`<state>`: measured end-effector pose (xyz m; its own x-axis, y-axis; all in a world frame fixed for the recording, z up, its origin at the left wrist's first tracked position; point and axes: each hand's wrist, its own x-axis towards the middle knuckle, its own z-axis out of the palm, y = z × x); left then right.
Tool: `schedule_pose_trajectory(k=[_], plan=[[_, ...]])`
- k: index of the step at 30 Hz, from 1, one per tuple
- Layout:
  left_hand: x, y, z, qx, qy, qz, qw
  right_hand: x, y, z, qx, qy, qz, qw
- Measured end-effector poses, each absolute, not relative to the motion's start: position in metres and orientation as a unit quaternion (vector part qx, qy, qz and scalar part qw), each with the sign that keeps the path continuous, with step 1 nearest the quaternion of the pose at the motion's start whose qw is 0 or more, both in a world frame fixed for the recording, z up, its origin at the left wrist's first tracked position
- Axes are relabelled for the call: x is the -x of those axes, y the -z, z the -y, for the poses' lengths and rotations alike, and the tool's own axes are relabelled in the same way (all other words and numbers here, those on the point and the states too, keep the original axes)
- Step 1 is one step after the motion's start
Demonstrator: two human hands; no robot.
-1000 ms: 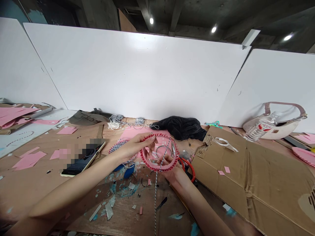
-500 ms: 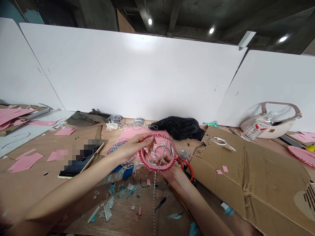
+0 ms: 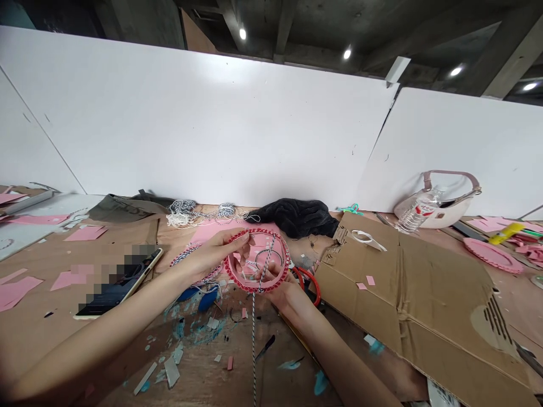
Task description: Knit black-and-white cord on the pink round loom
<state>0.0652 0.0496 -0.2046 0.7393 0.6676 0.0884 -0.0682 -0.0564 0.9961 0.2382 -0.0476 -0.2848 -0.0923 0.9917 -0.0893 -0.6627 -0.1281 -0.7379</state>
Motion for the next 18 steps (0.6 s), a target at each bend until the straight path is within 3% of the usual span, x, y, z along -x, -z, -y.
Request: schedule_pose_trajectory(k=[18], plan=[[-0.0654, 0.2039, -0.0456, -0.674, -0.280, -0.226, 0.645, -0.2383, 0.2845, 0.0485, 0.318, -0.669, 0.300, 0.601]])
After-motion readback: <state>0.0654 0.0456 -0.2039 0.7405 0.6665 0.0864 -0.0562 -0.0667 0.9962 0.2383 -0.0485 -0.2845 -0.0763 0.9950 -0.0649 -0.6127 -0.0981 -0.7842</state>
